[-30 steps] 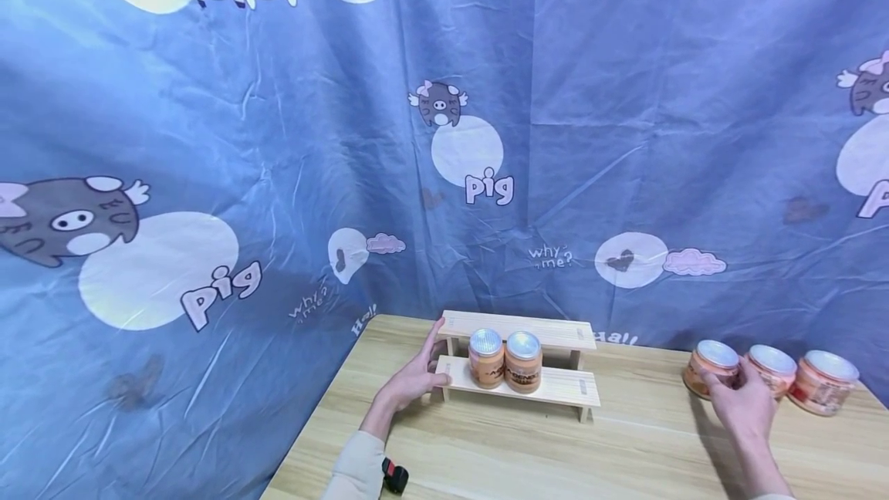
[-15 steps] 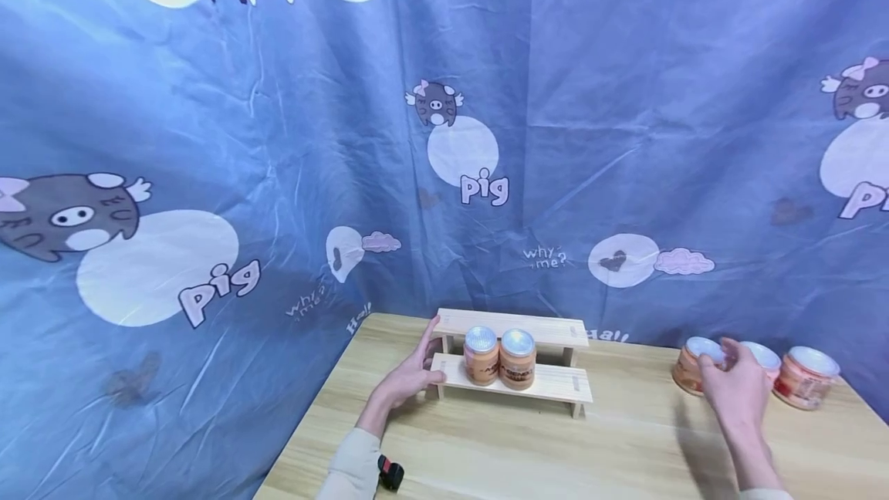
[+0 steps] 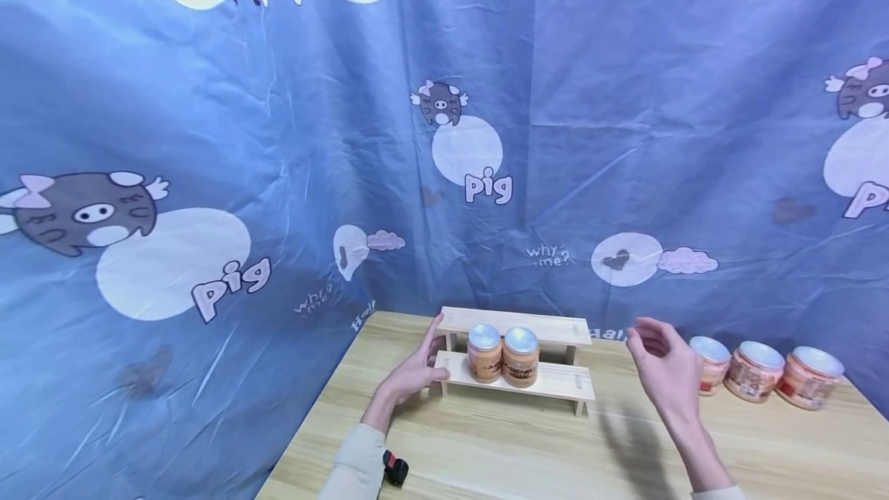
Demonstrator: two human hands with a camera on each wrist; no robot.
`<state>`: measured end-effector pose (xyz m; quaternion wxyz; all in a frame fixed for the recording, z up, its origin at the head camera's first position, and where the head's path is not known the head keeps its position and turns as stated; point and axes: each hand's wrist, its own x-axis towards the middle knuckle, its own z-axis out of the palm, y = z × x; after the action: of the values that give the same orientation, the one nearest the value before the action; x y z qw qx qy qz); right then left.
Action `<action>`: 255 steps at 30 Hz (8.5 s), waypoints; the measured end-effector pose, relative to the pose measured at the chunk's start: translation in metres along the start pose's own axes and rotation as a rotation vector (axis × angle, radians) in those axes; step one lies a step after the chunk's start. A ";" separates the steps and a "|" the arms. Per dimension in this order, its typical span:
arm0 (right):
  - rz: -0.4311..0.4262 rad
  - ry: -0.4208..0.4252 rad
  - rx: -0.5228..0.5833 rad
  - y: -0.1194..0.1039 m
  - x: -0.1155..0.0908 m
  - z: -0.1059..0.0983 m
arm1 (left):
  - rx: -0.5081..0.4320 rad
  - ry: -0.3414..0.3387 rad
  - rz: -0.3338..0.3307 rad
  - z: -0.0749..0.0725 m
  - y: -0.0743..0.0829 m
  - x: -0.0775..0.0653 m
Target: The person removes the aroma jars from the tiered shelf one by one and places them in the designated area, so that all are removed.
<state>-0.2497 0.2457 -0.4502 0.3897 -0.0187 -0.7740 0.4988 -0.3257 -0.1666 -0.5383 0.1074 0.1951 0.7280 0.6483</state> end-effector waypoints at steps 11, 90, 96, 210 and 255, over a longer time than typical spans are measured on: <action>-0.193 -0.106 0.049 -0.021 -0.030 0.031 | -0.007 0.008 0.008 0.002 -0.004 0.004; -0.086 -0.335 -0.151 0.004 -0.011 -0.010 | 0.042 0.042 -0.009 0.007 0.003 -0.001; -0.080 -0.294 -0.193 0.020 -0.002 -0.021 | 0.049 0.031 0.002 0.006 0.003 0.000; 0.100 -0.551 0.263 -0.014 -0.080 0.147 | 0.059 0.025 0.025 0.014 0.006 0.005; 0.040 -0.331 -0.123 0.044 -0.015 -0.007 | 0.036 -0.010 -0.059 -0.007 0.011 -0.011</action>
<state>-0.2502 0.2666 -0.4922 0.2451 0.0242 -0.8560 0.4546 -0.3175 -0.1767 -0.5275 0.1266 0.1788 0.7445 0.6307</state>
